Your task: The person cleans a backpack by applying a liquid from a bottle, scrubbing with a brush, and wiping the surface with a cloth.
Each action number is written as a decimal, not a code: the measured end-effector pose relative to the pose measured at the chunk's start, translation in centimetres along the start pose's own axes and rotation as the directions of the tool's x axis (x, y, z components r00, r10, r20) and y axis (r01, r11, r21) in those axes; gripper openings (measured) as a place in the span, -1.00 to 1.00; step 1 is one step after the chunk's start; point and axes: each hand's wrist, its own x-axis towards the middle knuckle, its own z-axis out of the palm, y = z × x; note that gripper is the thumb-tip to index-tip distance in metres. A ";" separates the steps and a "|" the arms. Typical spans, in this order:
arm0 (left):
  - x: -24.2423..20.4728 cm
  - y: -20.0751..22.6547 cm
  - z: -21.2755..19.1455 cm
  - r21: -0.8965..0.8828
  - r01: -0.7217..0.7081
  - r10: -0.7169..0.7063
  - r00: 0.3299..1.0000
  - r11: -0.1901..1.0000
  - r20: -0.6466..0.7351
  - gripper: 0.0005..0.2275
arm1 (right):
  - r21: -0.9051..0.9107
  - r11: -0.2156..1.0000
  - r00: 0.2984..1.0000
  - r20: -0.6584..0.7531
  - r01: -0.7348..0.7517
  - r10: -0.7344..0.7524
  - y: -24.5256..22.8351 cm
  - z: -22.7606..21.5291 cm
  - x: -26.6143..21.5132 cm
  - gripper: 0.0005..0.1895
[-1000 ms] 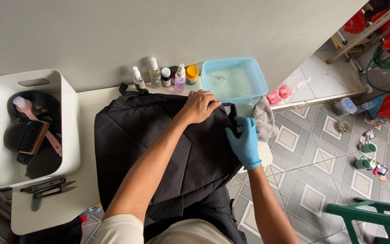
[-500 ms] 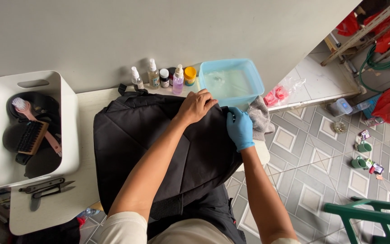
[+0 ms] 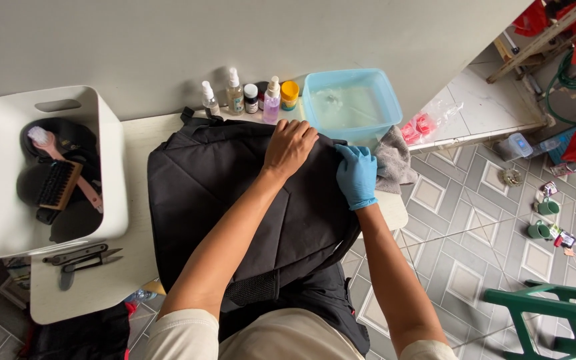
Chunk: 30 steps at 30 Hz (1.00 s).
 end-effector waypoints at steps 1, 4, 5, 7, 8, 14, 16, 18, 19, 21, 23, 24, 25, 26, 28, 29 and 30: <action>-0.4 -0.2 -0.1 -0.023 0.005 -0.004 0.999 1.000 0.042 -0.86 | -0.059 0.998 0.998 0.056 0.002 0.001 0.2 0.4 -0.1 -0.61; -0.2 -0.4 -2.7 -0.149 0.090 -0.055 0.973 0.985 0.224 -0.90 | -0.122 0.992 0.987 0.158 -0.013 0.032 0.9 1.0 0.4 -0.61; 0.0 -0.3 -4.0 -0.243 0.182 -0.082 0.925 0.953 0.371 -0.79 | -0.128 0.991 0.975 0.211 -0.039 0.066 1.2 1.1 0.5 -0.61; 0.1 -0.9 -7.6 -0.287 0.248 -0.105 0.895 0.925 0.434 -0.73 | -0.191 0.981 0.975 0.210 -0.034 0.075 -0.9 -2.1 1.8 -0.65; 0.0 -1.0 -9.4 -0.334 0.314 -0.111 0.855 0.889 0.507 -0.63 | -0.256 0.966 0.971 0.216 -0.044 0.101 -1.8 -3.8 2.2 -0.70; -2.1 -4.8 -22.1 -0.385 0.389 -0.246 0.896 0.837 0.371 -0.65 | -0.104 0.989 0.934 0.334 -0.102 0.131 0.1 -3.7 10.2 -0.62; -4.2 -5.3 -25.7 -0.419 0.475 -0.342 0.870 0.774 0.354 -0.71 | -0.179 0.970 0.894 0.389 -0.164 0.222 3.2 -0.4 13.3 -0.59; -7.2 -5.6 -28.9 -0.450 0.555 -0.441 0.831 0.700 0.339 -0.75 | -0.253 0.944 0.845 0.438 -0.213 0.308 6.7 3.0 15.6 -0.56; -9.0 -5.6 -30.1 -0.451 0.592 -0.513 0.805 0.668 0.296 -0.78 | -0.305 0.930 0.818 0.469 -0.206 0.334 8.6 4.8 16.3 -0.57; -12.2 -5.4 -32.1 -0.453 0.621 -0.584 0.776 0.639 0.240 -0.81 | -0.353 0.916 0.797 0.489 -0.191 0.354 10.1 5.8 18.2 -0.58; -15.5 -4.4 -33.6 -0.446 0.626 -0.639 0.755 0.640 0.144 -0.84 | -0.558 0.827 0.577 0.654 -0.067 0.489 9.3 4.5 19.5 -0.70; -17.1 -3.9 -34.0 -0.447 0.627 -0.643 0.753 0.638 0.140 -0.84 | -0.559 0.827 0.579 0.654 -0.063 0.486 9.3 4.6 19.6 -0.70; -18.6 -3.5 -34.4 -0.430 0.667 -0.697 0.708 0.608 0.113 -0.85 | -0.585 0.809 0.569 0.646 -0.060 0.509 9.3 4.8 19.8 -0.73; -20.2 -2.9 -34.7 -0.417 0.704 -0.747 0.659 0.575 0.084 -0.85 | -0.611 0.790 0.560 0.636 -0.056 0.531 9.5 4.9 20.0 -0.76; -23.0 -2.6 -34.2 -0.437 0.747 -0.813 0.579 0.502 0.056 -0.85 | -0.588 0.808 0.550 0.690 0.045 0.471 11.0 7.1 19.9 -0.70; -24.5 -2.3 -34.0 -0.456 0.780 -0.868 0.495 0.427 0.034 -0.86 | -0.556 0.819 0.527 0.742 0.140 0.413 11.8 8.2 19.9 -0.60; -25.1 -2.3 -33.7 -0.459 0.781 -0.870 0.491 0.424 0.032 -0.86 | -0.558 0.817 0.529 0.742 0.145 0.412 11.3 8.0 19.7 -0.60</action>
